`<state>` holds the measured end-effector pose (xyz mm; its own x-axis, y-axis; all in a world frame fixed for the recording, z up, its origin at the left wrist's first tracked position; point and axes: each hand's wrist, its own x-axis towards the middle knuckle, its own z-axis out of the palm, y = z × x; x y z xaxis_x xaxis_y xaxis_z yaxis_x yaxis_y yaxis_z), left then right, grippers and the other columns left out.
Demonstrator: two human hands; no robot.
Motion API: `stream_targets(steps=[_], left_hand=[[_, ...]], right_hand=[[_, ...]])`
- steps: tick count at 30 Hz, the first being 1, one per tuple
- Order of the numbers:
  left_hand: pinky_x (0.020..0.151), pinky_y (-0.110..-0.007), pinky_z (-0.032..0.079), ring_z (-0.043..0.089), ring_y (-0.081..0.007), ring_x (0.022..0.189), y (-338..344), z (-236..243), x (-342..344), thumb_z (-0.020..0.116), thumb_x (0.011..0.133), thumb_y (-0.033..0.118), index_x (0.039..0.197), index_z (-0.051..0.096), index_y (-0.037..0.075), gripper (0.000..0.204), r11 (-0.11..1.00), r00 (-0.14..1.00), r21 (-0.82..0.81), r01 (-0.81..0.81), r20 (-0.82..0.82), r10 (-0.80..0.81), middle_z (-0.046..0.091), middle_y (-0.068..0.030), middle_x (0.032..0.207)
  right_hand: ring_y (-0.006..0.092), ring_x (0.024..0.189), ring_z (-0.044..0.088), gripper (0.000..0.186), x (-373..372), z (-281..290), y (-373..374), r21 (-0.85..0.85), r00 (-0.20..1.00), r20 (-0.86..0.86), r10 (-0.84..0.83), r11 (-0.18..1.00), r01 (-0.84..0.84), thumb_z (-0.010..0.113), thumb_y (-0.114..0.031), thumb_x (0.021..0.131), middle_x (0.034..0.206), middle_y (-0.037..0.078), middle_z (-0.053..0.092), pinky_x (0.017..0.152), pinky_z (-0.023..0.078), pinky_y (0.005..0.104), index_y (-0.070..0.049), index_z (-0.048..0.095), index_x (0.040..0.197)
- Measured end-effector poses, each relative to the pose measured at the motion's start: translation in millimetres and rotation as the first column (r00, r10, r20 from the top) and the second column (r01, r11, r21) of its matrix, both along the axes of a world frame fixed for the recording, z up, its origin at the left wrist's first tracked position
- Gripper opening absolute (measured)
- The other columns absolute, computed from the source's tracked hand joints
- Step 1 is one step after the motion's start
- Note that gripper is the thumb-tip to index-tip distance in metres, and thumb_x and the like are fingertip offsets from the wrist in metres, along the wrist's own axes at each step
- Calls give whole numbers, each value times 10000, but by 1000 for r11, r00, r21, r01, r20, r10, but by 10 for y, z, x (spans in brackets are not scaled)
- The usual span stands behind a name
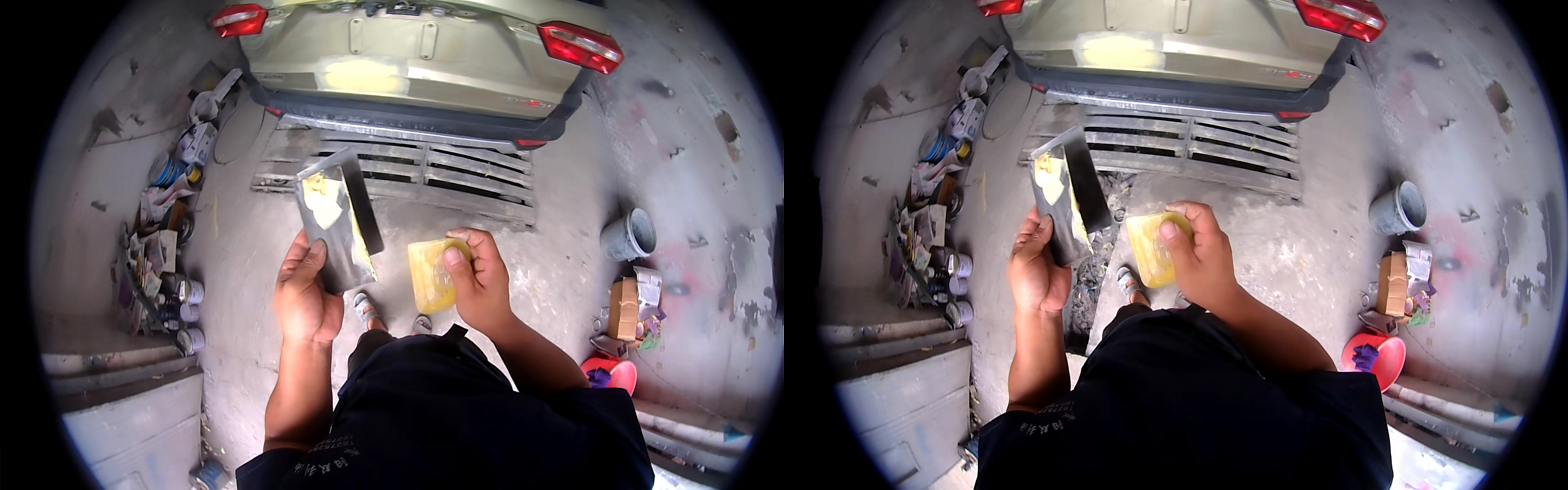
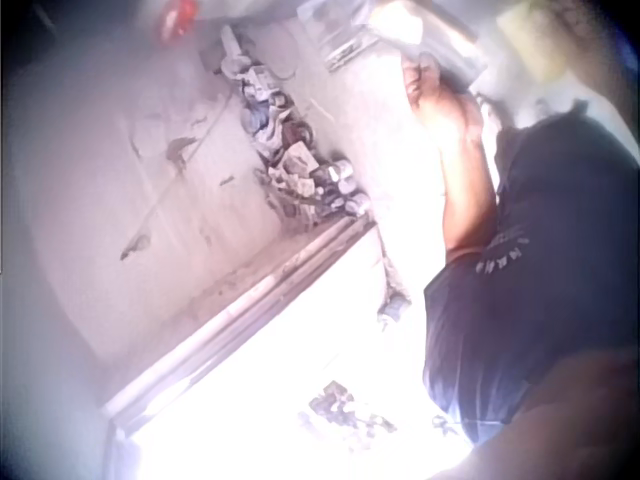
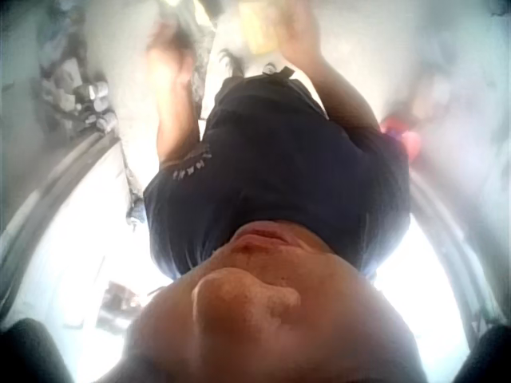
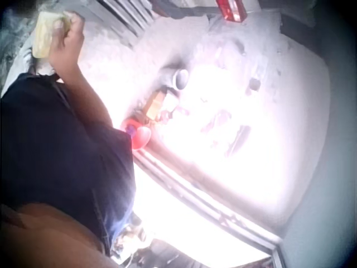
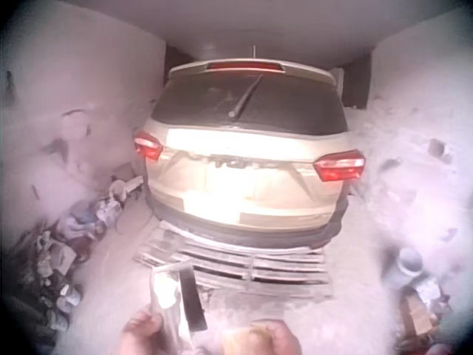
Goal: The person applies a yellow body filler to the rear bumper area of a car using a yellow plastic spreader. They smooth the filler over the surface, then scrape excess material onto a metal palette knife. The person briefly touches the treated area with their finger to check the surface.
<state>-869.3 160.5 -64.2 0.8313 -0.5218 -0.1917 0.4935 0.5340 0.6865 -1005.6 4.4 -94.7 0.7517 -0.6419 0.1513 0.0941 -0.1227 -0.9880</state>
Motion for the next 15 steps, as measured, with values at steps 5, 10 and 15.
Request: stream_targets(steps=[5,10,15], left_hand=[[899,-353,485,606,-217,1007,231,-44,30,443,913,32,1220,497,-46,321,998,997,18,-67,-43,68,610,-144,1115],[915,-356,476,600,-224,1030,811,-147,217,442,914,29,1247,470,-40,341,969,967,56,-242,-68,245,597,-153,1140],[963,-330,453,578,-254,1091,1642,-373,501,439,910,31,1294,422,-44,392,912,908,56,-406,-87,410,574,-197,1184]], right_hand=[[73,889,525,254,141,3,62,42,970,-71,234,972,-232,527,-96,939,1010,54,572,808,430,229,-8,460,1168],[75,906,563,267,463,-130,236,117,913,-139,383,922,-369,522,-117,937,1030,66,619,777,470,249,-3,515,1179],[116,901,575,302,1045,-302,634,361,864,-31,502,812,-459,455,-94,928,1062,55,608,818,455,259,-17,520,1212]])
